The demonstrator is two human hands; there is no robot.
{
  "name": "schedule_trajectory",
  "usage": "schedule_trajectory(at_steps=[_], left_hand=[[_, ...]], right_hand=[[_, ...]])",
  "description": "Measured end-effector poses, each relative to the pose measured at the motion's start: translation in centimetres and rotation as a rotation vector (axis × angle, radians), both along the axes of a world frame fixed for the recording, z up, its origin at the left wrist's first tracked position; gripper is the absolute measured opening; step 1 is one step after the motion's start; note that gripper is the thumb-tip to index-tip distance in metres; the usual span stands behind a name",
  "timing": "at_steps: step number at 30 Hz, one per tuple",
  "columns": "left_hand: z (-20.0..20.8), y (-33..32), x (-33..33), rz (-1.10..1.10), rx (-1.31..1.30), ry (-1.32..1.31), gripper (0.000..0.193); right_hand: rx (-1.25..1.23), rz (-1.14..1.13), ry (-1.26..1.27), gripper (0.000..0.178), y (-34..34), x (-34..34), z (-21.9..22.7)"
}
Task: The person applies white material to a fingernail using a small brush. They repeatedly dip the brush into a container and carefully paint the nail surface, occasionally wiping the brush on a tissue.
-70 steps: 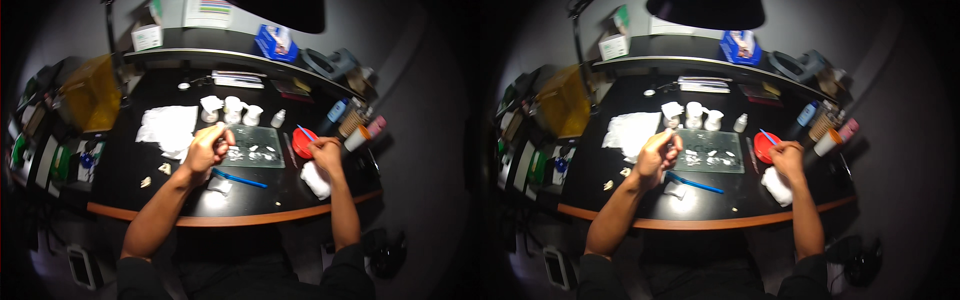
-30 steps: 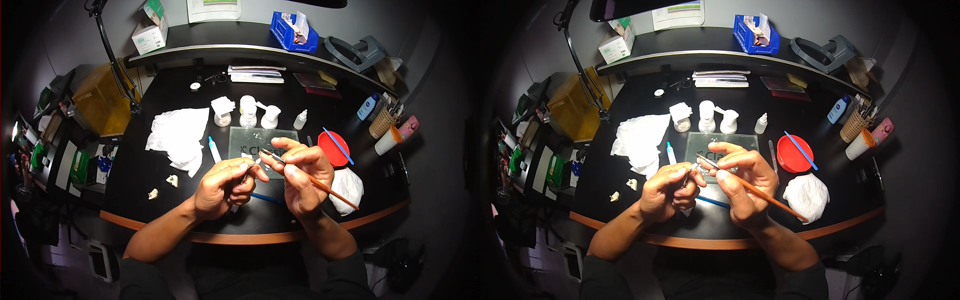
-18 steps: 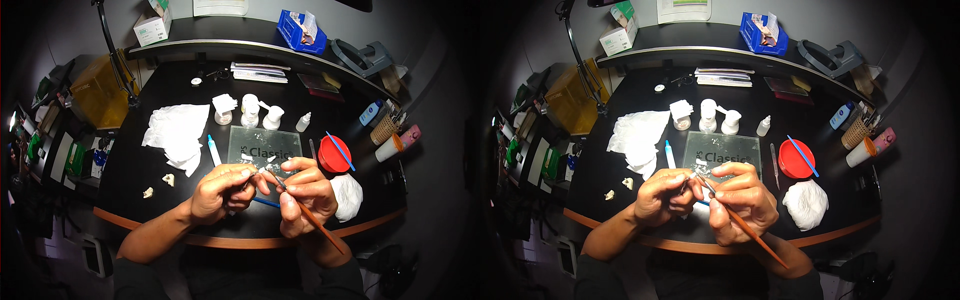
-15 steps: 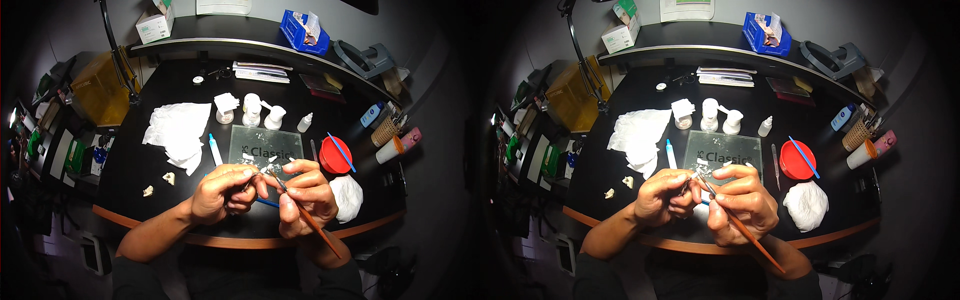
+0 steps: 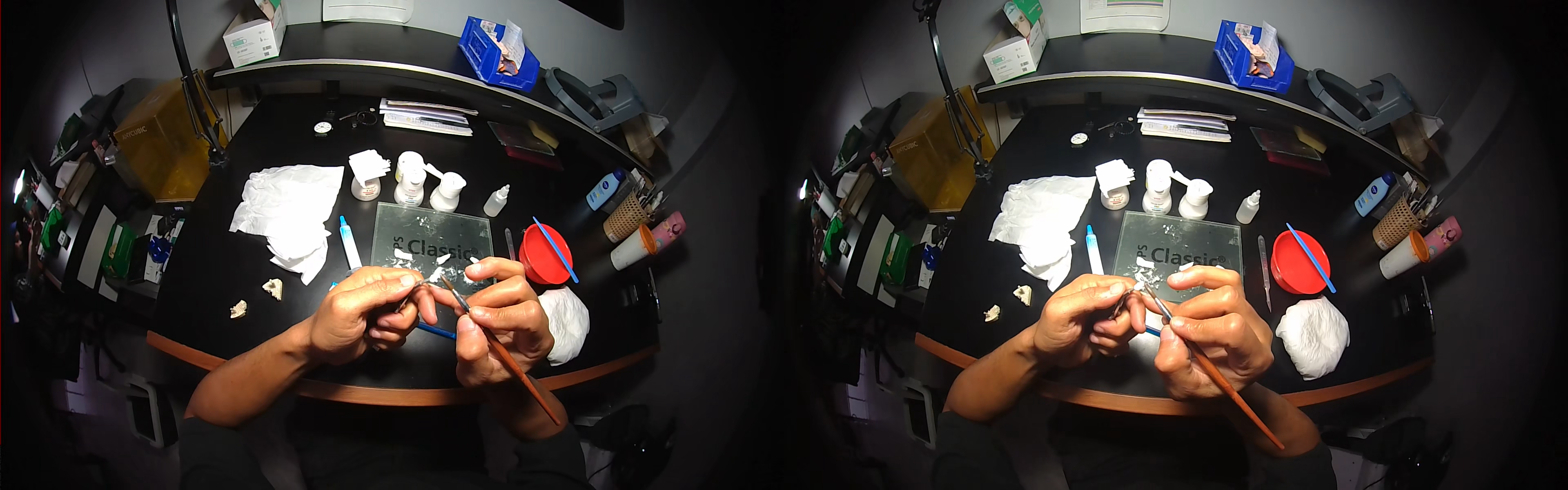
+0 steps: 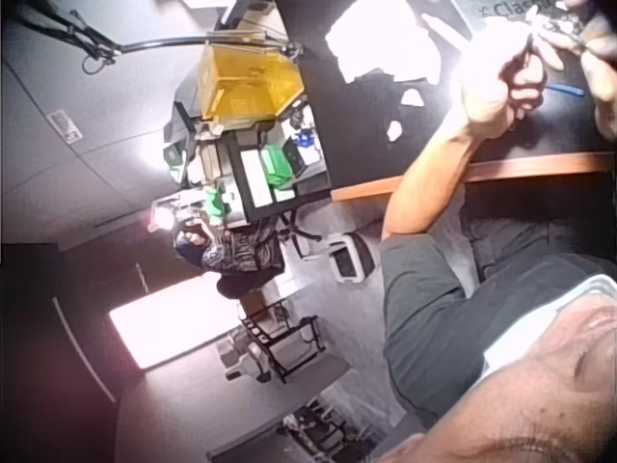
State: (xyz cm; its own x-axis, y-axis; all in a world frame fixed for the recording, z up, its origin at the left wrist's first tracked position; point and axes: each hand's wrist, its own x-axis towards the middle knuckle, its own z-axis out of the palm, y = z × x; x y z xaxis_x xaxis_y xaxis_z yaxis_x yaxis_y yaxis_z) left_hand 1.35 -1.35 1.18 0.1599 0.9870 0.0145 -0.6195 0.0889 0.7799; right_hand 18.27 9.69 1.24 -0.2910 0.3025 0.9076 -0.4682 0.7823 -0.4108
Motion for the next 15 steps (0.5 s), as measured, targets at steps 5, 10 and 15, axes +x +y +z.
schedule_trajectory(at_steps=[5, 10, 15], left_hand=[[0.13, -0.03, -0.02, 0.018, 0.004, 0.041, 0.047], [-0.17, 0.01, -0.10, 0.008, 0.008, 0.026, 0.047], [0.02, 0.00, -0.14, 0.007, 0.012, 0.031, 0.046]], right_hand=[[0.001, 0.000, -0.012, 0.020, 0.04, 0.02, -0.08], [0.020, -0.004, -0.009, 0.020, 0.16, 0.01, -0.01], [0.024, -0.012, -0.009, 0.021, 0.05, -0.03, 0.15]])
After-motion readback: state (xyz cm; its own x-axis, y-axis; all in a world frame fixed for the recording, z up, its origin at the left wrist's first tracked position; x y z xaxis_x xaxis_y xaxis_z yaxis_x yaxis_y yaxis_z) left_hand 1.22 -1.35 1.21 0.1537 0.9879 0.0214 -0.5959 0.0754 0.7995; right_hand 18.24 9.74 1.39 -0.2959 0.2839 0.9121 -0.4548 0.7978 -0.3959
